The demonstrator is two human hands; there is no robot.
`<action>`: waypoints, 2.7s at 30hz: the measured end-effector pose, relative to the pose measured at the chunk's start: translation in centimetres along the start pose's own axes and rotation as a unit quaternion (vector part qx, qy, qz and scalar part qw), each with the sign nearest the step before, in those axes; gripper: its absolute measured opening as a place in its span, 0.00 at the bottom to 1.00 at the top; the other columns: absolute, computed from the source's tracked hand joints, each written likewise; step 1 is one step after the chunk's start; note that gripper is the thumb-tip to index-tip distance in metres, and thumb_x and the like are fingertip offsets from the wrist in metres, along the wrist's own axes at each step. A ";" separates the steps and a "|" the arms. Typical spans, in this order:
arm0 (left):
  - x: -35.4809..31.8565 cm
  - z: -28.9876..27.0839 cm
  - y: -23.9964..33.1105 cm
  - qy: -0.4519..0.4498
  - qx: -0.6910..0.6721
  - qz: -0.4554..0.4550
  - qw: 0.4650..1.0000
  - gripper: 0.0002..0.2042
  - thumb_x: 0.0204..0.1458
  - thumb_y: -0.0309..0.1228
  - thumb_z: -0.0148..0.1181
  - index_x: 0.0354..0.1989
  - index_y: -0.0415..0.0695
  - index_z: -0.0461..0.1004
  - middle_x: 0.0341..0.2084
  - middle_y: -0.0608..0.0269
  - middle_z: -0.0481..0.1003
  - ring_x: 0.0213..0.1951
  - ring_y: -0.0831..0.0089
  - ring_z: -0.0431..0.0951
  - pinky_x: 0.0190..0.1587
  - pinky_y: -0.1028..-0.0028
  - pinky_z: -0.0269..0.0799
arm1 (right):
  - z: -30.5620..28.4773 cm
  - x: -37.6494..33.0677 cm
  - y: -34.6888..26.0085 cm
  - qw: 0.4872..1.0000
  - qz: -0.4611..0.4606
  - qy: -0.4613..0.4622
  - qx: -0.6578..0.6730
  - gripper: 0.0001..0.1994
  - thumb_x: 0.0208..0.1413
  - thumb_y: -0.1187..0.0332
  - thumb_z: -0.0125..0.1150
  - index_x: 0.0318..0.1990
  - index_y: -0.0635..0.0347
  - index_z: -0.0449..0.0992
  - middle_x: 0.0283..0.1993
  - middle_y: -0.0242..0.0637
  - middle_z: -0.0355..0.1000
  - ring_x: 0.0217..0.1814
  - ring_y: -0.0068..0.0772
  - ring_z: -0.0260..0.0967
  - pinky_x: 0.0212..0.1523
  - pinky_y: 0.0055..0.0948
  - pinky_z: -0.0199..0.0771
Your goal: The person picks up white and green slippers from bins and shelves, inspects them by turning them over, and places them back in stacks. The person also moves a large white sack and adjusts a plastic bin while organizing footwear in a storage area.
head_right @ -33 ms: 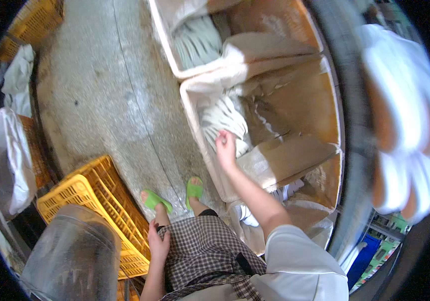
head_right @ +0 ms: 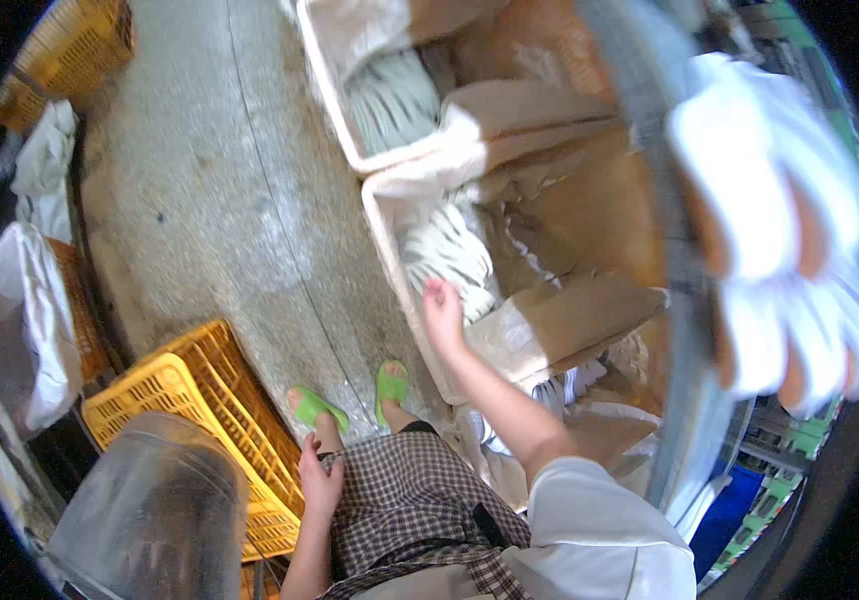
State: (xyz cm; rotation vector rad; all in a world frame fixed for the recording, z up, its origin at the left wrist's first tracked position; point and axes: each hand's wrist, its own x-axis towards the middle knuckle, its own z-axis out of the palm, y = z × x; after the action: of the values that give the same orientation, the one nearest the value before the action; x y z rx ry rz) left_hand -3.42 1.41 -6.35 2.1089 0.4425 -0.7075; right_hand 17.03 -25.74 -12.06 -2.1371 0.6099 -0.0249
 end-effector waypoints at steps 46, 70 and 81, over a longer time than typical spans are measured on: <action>2.2 -24.7 24.9 -0.076 0.049 0.178 0.980 0.34 0.50 0.34 0.59 0.64 0.41 0.49 0.57 0.44 0.61 0.57 0.55 0.64 0.55 0.62 0.64 | -62.6 10.2 -18.0 0.844 0.044 0.425 0.325 0.26 0.49 0.62 0.60 0.54 0.58 0.59 0.42 0.44 0.63 0.46 0.41 0.65 0.43 0.40 0.70; 11.5 -21.0 27.2 -0.327 0.137 0.271 0.895 0.28 0.50 0.27 0.58 0.60 0.39 0.56 0.51 0.45 0.66 0.48 0.59 0.71 0.46 0.65 0.70 | -43.4 -19.5 -28.4 0.923 0.117 0.154 0.333 0.13 0.56 0.59 0.56 0.45 0.53 0.69 0.40 0.30 0.71 0.38 0.23 0.68 0.34 0.23 0.66; 9.3 -19.9 29.7 -0.358 0.220 0.342 0.840 0.24 0.49 0.34 0.59 0.53 0.35 0.63 0.45 0.41 0.71 0.46 0.53 0.74 0.46 0.63 0.71 | -28.3 -23.2 -25.3 0.929 0.167 -0.327 0.054 0.47 0.49 0.35 0.50 0.66 0.63 0.45 0.64 0.52 0.52 0.65 0.46 0.53 0.62 0.39 0.56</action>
State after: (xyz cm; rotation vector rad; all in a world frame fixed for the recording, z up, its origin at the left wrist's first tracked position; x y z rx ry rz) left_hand 26.20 0.90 15.62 1.9882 -0.9241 -1.1343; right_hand 0.45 -24.90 29.25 -1.7543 0.5391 0.7919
